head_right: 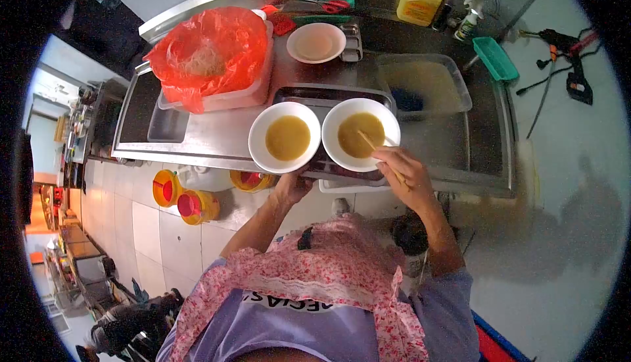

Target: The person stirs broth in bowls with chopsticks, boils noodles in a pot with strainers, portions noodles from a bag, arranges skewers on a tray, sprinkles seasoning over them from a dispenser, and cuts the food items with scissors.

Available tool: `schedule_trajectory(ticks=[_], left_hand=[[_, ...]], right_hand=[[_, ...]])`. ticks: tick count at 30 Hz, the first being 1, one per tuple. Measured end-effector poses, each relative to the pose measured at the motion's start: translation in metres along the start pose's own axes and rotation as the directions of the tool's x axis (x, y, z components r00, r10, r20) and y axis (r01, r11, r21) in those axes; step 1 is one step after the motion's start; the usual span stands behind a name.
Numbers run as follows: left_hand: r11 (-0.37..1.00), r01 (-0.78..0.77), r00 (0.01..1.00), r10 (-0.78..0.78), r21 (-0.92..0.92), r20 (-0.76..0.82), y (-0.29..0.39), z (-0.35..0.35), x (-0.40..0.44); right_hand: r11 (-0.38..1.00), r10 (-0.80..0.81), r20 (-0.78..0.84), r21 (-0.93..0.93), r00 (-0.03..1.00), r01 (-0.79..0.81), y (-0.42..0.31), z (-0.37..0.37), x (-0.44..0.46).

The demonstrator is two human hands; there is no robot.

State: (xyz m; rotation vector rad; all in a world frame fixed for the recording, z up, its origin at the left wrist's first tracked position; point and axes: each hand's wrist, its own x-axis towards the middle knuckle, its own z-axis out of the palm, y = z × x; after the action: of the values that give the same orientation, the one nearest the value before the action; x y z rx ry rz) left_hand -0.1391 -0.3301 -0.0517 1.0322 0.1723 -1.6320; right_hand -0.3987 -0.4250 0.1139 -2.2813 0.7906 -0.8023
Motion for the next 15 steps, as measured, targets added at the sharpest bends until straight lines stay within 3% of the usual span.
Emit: schedule_trajectory(ticks=[4, 7, 10, 13, 15], left_hand=[[0.999, -0.023, 1.0, 0.023, -0.047, 0.006, 0.006, 0.012, 0.014], [0.996, -0.09, 0.989, 0.087, 0.026, 0.121, 0.0, -0.009, 0.046], [0.996, -0.051, 0.99, 0.06, -0.07, 0.127, 0.009, -0.003, 0.051], [0.991, -0.127, 0.992, 0.128, -0.052, 0.015, 0.012, 0.008, 0.045], [0.993, -0.063, 0.998, 0.062, -0.095, -0.014, 0.012, 0.006, 0.05]], right_hand=[[1.0, -0.026, 0.02, 0.009, 0.999, 0.026, 0.025, -0.002, 0.021], [0.999, -0.04, 0.055, 0.011, 0.998, 0.04, 0.042, 0.002, 0.029], [0.999, -0.032, 0.096, 0.016, 0.995, 0.03, 0.049, 0.004, 0.042], [0.997, -0.068, 0.073, 0.043, 0.995, 0.065, 0.056, 0.009, 0.051], [0.996, -0.085, 0.086, -0.008, 0.993, 0.086, 0.058, 0.01, 0.055]])
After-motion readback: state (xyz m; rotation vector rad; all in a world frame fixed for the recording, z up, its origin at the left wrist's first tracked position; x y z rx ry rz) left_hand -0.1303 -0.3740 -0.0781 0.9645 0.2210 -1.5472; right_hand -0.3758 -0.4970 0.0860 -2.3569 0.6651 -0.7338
